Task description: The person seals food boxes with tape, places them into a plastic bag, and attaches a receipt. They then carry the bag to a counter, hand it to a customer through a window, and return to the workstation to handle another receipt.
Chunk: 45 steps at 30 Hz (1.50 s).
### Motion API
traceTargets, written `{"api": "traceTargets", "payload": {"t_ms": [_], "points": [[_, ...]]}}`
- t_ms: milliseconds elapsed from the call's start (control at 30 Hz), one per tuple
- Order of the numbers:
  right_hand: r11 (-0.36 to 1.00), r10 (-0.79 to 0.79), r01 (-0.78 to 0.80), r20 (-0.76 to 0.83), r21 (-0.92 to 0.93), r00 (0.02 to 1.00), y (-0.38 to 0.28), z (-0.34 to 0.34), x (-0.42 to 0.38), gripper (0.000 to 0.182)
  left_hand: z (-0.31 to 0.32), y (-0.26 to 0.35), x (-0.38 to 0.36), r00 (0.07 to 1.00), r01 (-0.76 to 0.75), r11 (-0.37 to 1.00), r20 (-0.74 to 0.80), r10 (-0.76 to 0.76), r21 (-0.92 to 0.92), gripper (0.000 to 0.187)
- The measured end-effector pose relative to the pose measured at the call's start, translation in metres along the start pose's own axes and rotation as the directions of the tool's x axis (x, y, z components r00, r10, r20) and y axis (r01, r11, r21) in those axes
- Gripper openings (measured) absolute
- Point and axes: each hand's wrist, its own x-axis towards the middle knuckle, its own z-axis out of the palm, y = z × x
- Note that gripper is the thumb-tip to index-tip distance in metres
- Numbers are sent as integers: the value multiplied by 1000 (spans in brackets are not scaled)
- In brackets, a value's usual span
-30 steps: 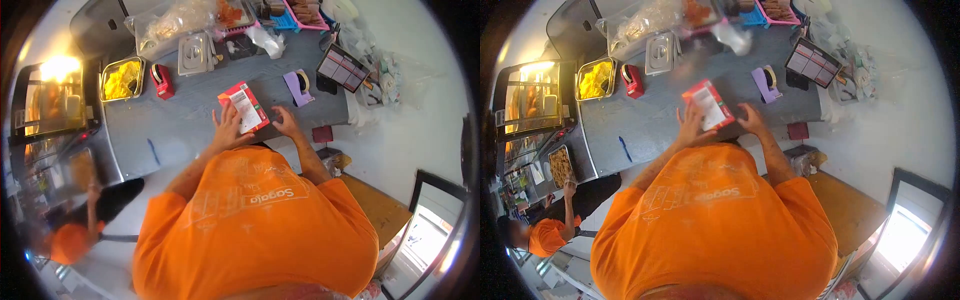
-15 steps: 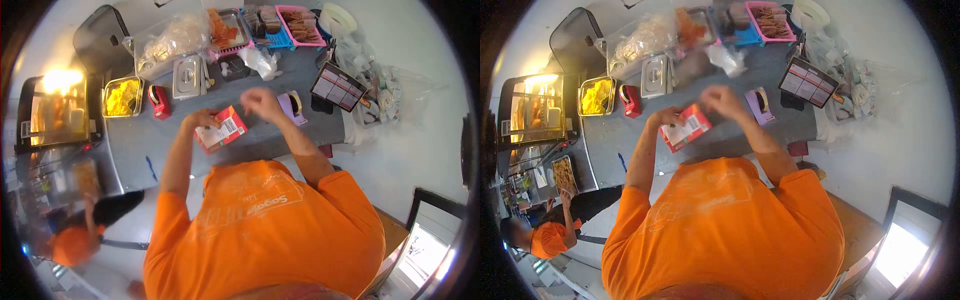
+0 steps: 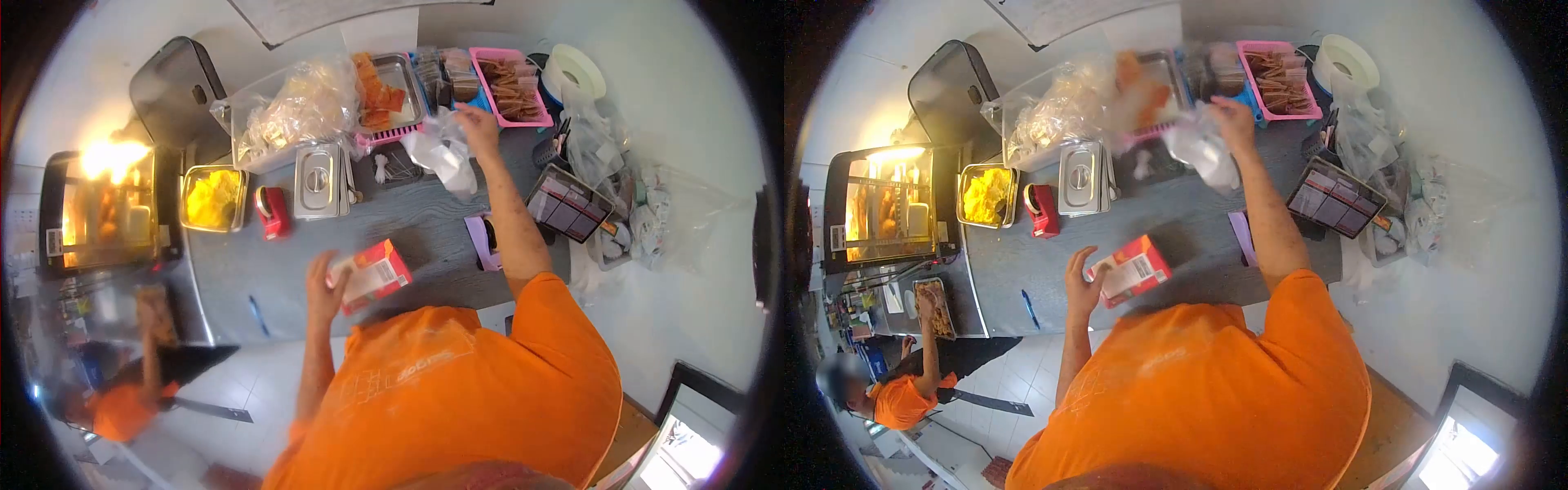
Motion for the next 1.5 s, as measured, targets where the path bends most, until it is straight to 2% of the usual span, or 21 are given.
{"api": "traceTargets", "payload": {"t_ms": [133, 167, 200, 233, 267, 400, 533, 633, 800, 867, 933, 1067, 1133, 1200, 1233, 1267, 1300, 1333, 1400, 1467, 1500], "points": [[716, 375, -349, 89, 604, 923, 11, -18, 11, 15, 6, 3, 18, 998, 33, 997, -51, -36, -65, 37], [992, 124, -121, -78, 48, 989, 13, -12, 8, 15, 9, 7, 26, 999, 25, 995, -44, -29, -94, 35], [992, 123, -120, -78, 48, 989, -1, -5, -3, 15, 14, 12, 34, 999, 24, 995, -45, -29, -94, 35], [865, 166, -98, 97, -492, 981, -25, 1, -19, 16, 20, 18, 41, 1000, 5, 995, -29, -8, -100, 34], [486, 291, 52, 218, -872, 932, -37, 3, -29, 17, 26, 23, 46, 1000, -13, 994, -13, 12, -107, 32], [562, 239, 104, 282, -821, 929, 11, 8, -36, 23, 43, 33, 55, 989, -138, 982, 34, 143, -128, 32], [664, 88, -17, 56, -747, 995, 7, 0, -37, 23, 36, 39, 44, 983, -151, 980, 86, 163, -131, 32], [750, -189, 152, 13, -644, 982, -9, -8, -41, 18, 31, 36, 40, 982, -166, 978, 65, 175, -124, 31], [884, -316, 328, 91, -332, 944, -43, -10, -57, 12, 33, 48, 44, 987, -139, 975, 59, 151, -173, 32], [893, -383, 410, 162, -185, 909, -87, -2, -81, 10, 49, 57, 49, 970, 230, 589, 230, -76, -774, 33], [918, -394, 363, 488, 162, 779, -121, 9, -115, 7, 33, 84, 55, 749, 627, -157, 646, -146, -763, 36], [956, -289, 162, 696, 244, 657, -155, 31, -173, 14, 50, 78, 50, 724, 676, -417, 654, 220, -607, 30], [779, -571, 623, 332, -69, 751, -174, 40, -194, 17, 46, 88, 38, 879, 454, -205, 474, -54, -867, 28], [750, -554, 602, 238, -273, 798, -186, 48, -212, 18, 37, 92, 25, 925, 330, -195, 358, -129, -924, 28], [960, -263, 280, 296, -16, 918, -177, 52, -220, 18, 32, 83, 23, 988, 140, 323, 113, -103, -936, 30], [970, 32, -130, 425, 203, 905, -167, 54, -230, 20, 26, 74, 18, 995, -94, 740, -92, 44, -666, 32], [907, 196, -367, 564, 207, 803, -154, 51, -235, 17, 19, 66, 11, 1000, -19, 888, -22, 10, -459, 41], [906, 198, -369, 562, 207, 803, -132, 55, -238, 17, 16, 61, 8, 1000, -18, 888, -20, 10, -459, 41], [973, 131, -197, 413, 121, 901, -94, 66, -241, 19, 13, 51, 1, 863, -368, 928, -391, 319, -57, 49], [959, 139, -198, 272, 203, 952, -92, 76, -240, 20, 13, 34, -10, 902, -272, 925, -406, 148, -267, 51], [958, 115, -177, 261, 227, 958, -81, 80, -236, 23, 19, 5, -16, 942, -221, 975, -251, 222, 35, 49]]}}
